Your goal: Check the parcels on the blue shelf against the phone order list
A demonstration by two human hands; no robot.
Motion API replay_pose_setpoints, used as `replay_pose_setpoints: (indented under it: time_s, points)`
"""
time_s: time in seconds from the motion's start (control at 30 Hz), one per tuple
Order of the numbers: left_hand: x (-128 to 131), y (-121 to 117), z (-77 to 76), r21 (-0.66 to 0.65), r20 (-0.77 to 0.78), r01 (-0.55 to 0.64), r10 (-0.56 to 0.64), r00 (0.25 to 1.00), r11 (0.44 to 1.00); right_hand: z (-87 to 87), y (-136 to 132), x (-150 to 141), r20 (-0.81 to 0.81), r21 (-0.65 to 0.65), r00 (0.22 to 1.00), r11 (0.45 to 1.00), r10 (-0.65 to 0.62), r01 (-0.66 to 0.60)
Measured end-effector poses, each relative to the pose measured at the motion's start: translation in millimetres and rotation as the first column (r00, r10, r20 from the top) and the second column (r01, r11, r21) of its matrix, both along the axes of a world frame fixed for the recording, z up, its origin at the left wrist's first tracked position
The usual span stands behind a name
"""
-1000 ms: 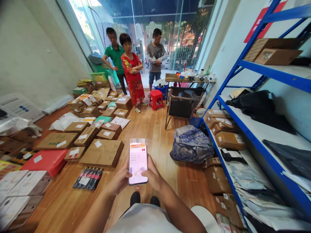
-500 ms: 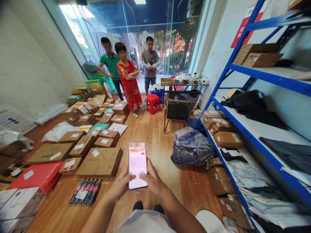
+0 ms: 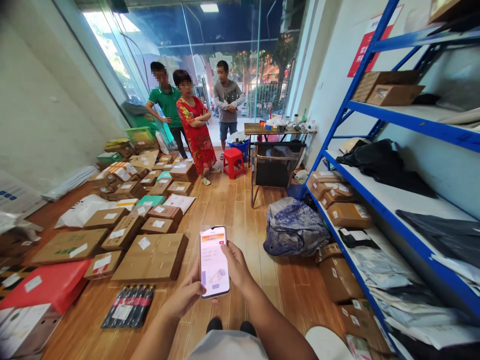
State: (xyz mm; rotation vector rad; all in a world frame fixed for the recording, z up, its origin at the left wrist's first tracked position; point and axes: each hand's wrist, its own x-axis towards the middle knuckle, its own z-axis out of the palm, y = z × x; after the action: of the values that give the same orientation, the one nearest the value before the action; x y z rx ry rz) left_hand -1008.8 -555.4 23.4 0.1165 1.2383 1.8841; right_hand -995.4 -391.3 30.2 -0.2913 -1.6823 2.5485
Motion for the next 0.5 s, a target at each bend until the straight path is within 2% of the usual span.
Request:
replay_pose_setpoints:
  time_s: [0.13, 0.3, 0.5]
  points:
    - [-1.4, -1.3, -2.9, -0.007, -0.021, 0.0, 0.0, 1.0, 1.0, -7.1, -3.0, -4.2, -0.03, 0.098, 0.997, 0.992, -0.071, 0.073]
    - [-2.8, -2.5, -3.3, 0.055, -0.045, -0.028, 0.03, 0.999, 0.998, -17.9, -4.7, 20.2, -0.208, 0.253, 0.965, 0.945, -0.157, 0.208]
    - [-7.3, 2.0, 9.9, 0.056, -0.022, -0.052, 0.054, 0.998, 0.997, -29.5, -7.8, 38.3, -0.362, 0.454, 0.931, 0.864, -0.046, 0.219]
